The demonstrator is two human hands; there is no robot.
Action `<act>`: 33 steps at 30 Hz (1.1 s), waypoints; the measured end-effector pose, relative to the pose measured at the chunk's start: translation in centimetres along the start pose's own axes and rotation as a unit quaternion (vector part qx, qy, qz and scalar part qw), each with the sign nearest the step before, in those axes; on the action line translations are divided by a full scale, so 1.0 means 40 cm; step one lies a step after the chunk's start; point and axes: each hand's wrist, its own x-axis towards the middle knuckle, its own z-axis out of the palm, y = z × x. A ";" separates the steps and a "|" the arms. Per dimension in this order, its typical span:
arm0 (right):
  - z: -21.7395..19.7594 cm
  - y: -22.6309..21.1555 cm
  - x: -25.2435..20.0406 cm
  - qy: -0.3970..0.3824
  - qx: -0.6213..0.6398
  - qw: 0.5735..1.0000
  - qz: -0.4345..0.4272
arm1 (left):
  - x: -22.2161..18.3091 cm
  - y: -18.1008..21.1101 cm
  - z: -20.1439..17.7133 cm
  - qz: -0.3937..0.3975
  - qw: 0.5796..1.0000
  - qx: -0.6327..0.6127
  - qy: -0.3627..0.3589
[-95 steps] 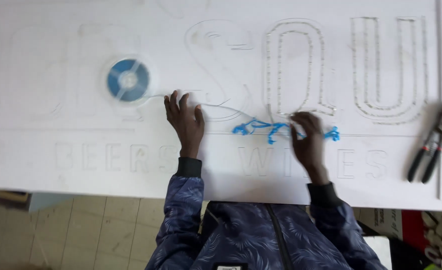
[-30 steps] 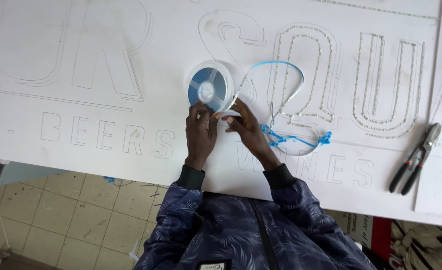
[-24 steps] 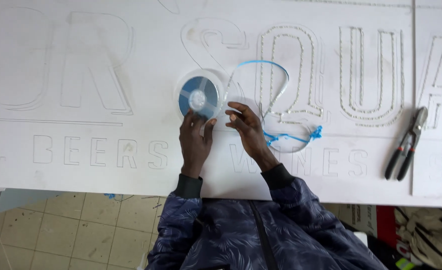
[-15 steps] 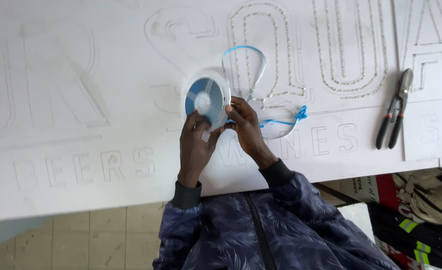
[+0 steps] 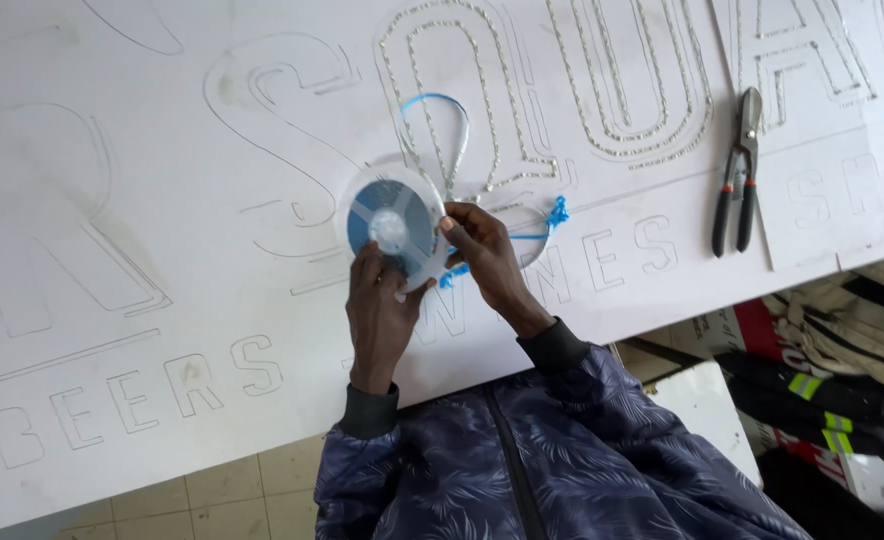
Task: Laying out flexible LED strips along the outlines of letters on a sign board for assembly.
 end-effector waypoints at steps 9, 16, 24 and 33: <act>-0.018 0.099 0.103 0.040 -0.044 0.992 -0.111 | -0.032 -0.006 0.004 0.000 1.000 -0.013 0.013; -0.032 0.018 0.050 0.030 0.067 0.990 -0.117 | 0.006 -0.022 0.046 -0.069 0.987 -0.098 0.104; -0.201 0.103 0.055 -0.015 0.229 0.971 -0.064 | 0.047 0.021 -0.045 -0.155 0.805 -0.568 0.063; -0.476 -0.032 0.058 0.173 -0.105 0.969 -0.141 | 0.055 -0.096 -0.064 -0.219 0.717 -0.614 0.246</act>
